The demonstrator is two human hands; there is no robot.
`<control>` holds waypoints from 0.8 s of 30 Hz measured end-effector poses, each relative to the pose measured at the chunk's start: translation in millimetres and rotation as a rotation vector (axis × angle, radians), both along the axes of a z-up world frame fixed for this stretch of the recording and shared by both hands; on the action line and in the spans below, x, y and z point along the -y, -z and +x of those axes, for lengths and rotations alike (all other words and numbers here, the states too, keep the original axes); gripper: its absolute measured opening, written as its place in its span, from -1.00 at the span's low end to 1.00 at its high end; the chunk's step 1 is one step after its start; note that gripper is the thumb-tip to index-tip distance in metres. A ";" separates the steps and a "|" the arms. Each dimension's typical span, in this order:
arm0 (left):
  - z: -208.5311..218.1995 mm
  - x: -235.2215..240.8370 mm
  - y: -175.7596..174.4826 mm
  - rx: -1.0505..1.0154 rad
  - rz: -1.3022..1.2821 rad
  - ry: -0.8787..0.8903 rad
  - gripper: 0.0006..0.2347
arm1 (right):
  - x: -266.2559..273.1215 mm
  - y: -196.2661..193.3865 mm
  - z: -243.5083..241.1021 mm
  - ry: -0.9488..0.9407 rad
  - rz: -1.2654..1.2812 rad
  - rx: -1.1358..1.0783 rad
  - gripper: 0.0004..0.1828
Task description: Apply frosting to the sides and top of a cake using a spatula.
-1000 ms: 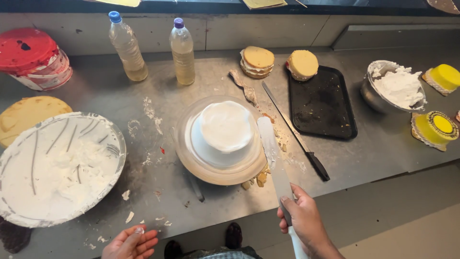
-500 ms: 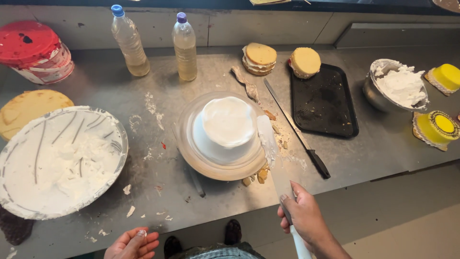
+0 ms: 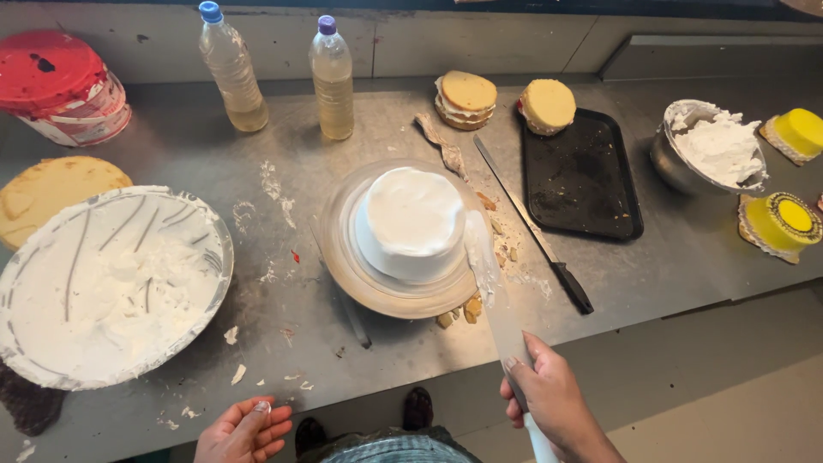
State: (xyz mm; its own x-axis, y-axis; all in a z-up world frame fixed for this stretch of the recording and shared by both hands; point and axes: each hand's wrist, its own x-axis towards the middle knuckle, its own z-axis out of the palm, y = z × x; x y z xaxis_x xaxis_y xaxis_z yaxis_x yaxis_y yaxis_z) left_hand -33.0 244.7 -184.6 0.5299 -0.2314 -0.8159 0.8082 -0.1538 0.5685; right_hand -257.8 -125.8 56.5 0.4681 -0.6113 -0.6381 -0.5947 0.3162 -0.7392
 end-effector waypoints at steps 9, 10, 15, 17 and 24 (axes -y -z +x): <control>13.8 -1.8 -133.0 0.111 -0.187 -0.330 -0.51 | 117.7 231.9 -85.4 -0.235 -0.059 0.002 -0.43; 21.1 -17.5 -132.0 0.126 -0.175 -0.389 -0.51 | 112.8 243.1 -56.5 -0.296 -0.050 0.012 -0.43; 71.6 -40.2 -146.8 0.191 -0.276 -0.730 -0.63 | 94.6 252.1 22.5 -0.825 -0.168 -0.029 -0.28; 89.2 -45.7 -146.8 0.262 -0.221 -0.696 -0.66 | 77.3 249.2 38.2 -0.936 -0.204 -0.046 -0.24; 134.1 -73.0 -154.6 0.356 0.002 -0.551 -0.72 | -163.2 45.8 171.6 -0.908 -1.035 0.441 -0.41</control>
State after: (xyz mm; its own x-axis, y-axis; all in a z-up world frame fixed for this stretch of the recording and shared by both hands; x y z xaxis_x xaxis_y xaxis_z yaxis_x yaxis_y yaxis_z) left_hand 101.1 317.7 -29.9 0.8079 0.1529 -0.5692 0.5316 0.2279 0.8157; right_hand -86.3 37.4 10.8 0.9767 -0.0906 0.1947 0.0377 -0.8202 -0.5708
